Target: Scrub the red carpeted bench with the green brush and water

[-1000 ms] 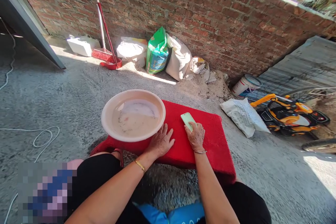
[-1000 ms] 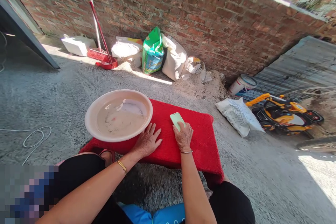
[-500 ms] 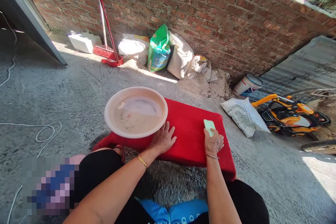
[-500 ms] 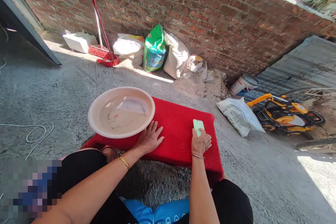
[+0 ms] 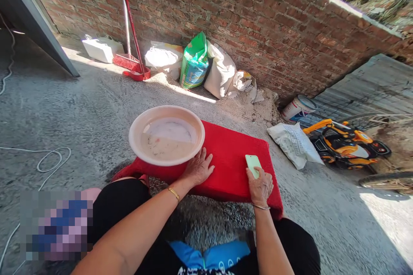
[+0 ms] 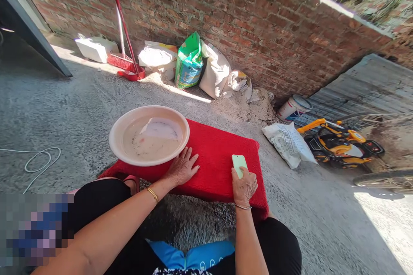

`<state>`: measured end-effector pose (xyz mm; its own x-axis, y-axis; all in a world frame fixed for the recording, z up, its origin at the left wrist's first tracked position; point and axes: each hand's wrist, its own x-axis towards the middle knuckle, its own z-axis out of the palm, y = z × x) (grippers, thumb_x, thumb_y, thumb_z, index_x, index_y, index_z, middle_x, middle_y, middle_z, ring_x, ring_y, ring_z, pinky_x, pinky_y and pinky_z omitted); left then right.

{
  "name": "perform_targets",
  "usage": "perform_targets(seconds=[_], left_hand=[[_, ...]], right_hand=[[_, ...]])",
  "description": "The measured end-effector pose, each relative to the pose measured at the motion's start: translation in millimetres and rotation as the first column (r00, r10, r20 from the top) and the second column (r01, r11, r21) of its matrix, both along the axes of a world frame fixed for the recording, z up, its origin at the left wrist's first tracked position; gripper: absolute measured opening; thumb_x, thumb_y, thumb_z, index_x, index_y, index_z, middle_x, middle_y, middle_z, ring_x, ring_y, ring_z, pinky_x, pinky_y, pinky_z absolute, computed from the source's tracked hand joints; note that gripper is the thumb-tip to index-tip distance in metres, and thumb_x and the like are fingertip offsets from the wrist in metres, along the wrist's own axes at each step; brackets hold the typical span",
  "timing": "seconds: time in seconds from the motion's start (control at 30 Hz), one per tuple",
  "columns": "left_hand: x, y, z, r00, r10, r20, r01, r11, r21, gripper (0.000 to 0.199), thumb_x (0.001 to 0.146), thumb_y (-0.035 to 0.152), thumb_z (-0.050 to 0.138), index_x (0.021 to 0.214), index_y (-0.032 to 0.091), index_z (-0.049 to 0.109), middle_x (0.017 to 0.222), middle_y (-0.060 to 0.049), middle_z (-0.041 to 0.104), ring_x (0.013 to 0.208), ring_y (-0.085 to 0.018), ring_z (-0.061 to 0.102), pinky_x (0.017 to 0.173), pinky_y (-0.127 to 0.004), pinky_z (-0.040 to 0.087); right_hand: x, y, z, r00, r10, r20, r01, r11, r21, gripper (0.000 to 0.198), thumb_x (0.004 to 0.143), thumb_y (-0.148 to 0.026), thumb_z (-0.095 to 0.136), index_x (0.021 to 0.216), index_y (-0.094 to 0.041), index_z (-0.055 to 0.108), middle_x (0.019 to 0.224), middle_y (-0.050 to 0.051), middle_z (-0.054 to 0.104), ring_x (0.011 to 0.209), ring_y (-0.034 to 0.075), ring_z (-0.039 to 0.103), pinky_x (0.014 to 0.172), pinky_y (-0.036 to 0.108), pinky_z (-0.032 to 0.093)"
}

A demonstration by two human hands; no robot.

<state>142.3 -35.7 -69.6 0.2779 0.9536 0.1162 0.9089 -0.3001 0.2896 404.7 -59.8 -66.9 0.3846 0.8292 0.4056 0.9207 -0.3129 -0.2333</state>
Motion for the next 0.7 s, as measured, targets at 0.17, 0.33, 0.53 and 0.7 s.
perform_targets(seconds=[0.17,0.33,0.53,0.7], left_hand=[[-1.1,-1.0,7.0,1.000,-0.005,-0.016,0.005,1.000,-0.010,0.052,0.092,0.044,0.049,0.138,0.019,0.054,0.151,-0.018,0.042,0.142,-0.035,0.035,0.110,-0.052,0.036],[-1.2,-1.0,6.7,0.999,0.005,-0.037,-0.005,1.000,-0.004,0.052,0.093,0.045,0.049,0.138,0.020,0.054,0.151,-0.019,0.042,0.141,-0.035,0.035,0.110,-0.052,0.036],[-0.9,0.8,-0.7,1.000,-0.004,-0.024,0.004,0.999,0.032,0.052,0.092,0.046,0.049,0.136,0.021,0.055,0.150,-0.016,0.044,0.140,-0.035,0.037,0.111,-0.052,0.034],[-1.1,1.8,-2.2,1.000,0.002,-0.024,-0.002,1.000,0.023,0.052,0.091,0.046,0.049,0.137,0.020,0.055,0.151,-0.017,0.043,0.141,-0.035,0.035,0.111,-0.054,0.032]], right_hand=[[-25.6,-10.1,-3.0,0.974,0.217,-0.066,-0.212,0.974,0.076,0.056,0.089,-0.065,0.044,0.103,-0.018,0.070,0.091,0.011,0.059,0.089,0.024,0.052,0.076,0.033,0.037],[-47.8,-15.7,-3.2,0.967,0.256,0.006,-0.256,0.965,-0.053,0.043,0.088,-0.058,0.052,0.107,-0.023,0.070,0.098,0.009,0.059,0.090,0.022,0.053,0.078,0.033,0.036],[11.4,-20.2,7.8,0.996,-0.089,-0.022,0.087,0.994,-0.066,0.047,0.088,-0.058,0.051,0.108,-0.020,0.070,0.095,0.012,0.059,0.087,0.024,0.053,0.074,0.033,0.035],[-18.8,-34.0,-2.1,0.979,0.189,-0.072,-0.188,0.982,0.022,0.051,0.090,-0.062,0.046,0.105,-0.019,0.069,0.095,0.010,0.059,0.090,0.023,0.053,0.077,0.033,0.037]])
